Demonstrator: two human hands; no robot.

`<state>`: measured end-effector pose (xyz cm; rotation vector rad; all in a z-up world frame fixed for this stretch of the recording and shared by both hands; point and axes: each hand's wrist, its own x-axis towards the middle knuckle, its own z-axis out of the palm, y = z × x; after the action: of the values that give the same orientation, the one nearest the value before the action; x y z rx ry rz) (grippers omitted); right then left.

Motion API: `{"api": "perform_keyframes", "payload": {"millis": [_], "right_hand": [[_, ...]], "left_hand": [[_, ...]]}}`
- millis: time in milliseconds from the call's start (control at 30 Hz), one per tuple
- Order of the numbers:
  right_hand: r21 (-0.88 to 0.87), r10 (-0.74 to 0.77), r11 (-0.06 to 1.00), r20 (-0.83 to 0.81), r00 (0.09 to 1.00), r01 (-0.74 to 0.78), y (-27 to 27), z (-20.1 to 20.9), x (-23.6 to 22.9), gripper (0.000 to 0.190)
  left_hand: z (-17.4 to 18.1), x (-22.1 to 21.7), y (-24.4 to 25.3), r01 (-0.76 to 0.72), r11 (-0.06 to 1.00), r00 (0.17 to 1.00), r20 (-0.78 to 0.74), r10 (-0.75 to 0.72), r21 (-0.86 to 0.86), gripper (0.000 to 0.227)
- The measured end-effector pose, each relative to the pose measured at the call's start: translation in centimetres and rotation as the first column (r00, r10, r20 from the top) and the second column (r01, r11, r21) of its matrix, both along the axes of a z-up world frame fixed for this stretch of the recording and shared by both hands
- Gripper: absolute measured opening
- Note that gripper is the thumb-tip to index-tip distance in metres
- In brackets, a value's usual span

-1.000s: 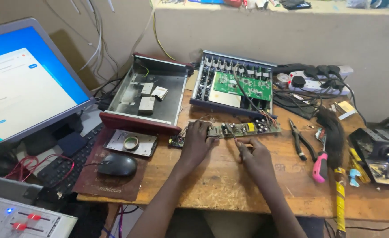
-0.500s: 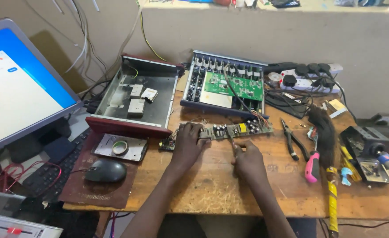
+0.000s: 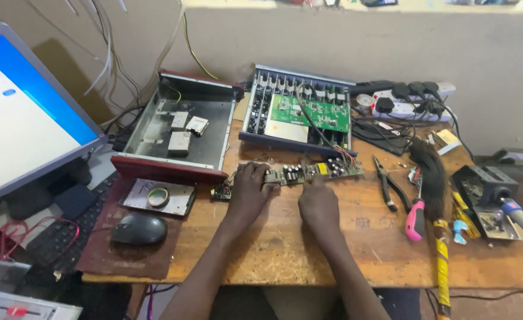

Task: The person uses a screwdriver to pry and remove a circuit board from a device chassis. They then use a brush to clean the board, sweeping away dust and debris from the components and surface.

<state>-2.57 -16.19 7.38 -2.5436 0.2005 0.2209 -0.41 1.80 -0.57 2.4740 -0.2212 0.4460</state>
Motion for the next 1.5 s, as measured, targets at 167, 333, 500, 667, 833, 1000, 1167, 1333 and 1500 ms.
{"api": "perform_keyframes", "payload": {"millis": [167,333,500,667,833,1000,1167,1333,1500], "right_hand": [[0.052,-0.073,0.996,0.005,0.997,0.073,-1.6,-1.9,0.8,0.038],[0.09,-0.056,0.994,0.017,0.998,0.054,-0.9,-0.3,-0.9,0.037],[0.09,-0.133,0.987,-0.02,0.991,0.134,-2.5,-1.5,-0.6,0.035],[0.455,-0.113,0.878,-0.101,0.989,0.146,-3.8,-2.1,-2.1,0.038],[0.754,-0.373,0.62,0.038,0.927,0.219,-4.8,-2.9,-2.3,0.023],[0.35,-0.116,0.93,-0.002,0.993,0.109,-4.2,-4.6,-1.5,0.027],[0.349,-0.185,0.923,0.022,0.983,0.166,-3.6,-3.1,-0.6,0.028],[0.123,-0.087,0.989,0.047,0.995,0.081,-1.6,-2.6,0.0,0.025],[-0.002,-0.071,0.997,0.032,0.997,0.071,-0.7,-0.9,-1.0,0.024]], "left_hand": [[-0.4,1.0,0.5,-0.017,1.0,1.0,-0.021,0.018,0.02,0.048],[-0.1,0.5,0.2,-0.008,1.0,0.999,-0.038,0.007,-0.03,0.046],[-0.6,0.2,0.3,-0.007,0.998,1.0,0.011,0.006,0.058,0.049],[0.1,0.8,0.3,-0.01,1.0,1.0,-0.004,0.01,0.024,0.047],[-1.3,0.1,-0.1,-0.011,0.999,1.0,-0.018,0.012,0.034,0.051],[-0.9,0.1,0.3,0.01,0.999,1.0,-0.029,-0.011,-0.037,0.05],[0.5,-1.5,0.0,0.035,0.998,0.998,-0.046,-0.038,-0.051,0.053],[0.6,-1.1,-0.3,0.063,0.994,0.998,-0.011,-0.064,-0.087,0.047],[-1.2,0.5,0.3,0.074,0.997,0.994,0.082,-0.072,-0.031,0.051]]}}
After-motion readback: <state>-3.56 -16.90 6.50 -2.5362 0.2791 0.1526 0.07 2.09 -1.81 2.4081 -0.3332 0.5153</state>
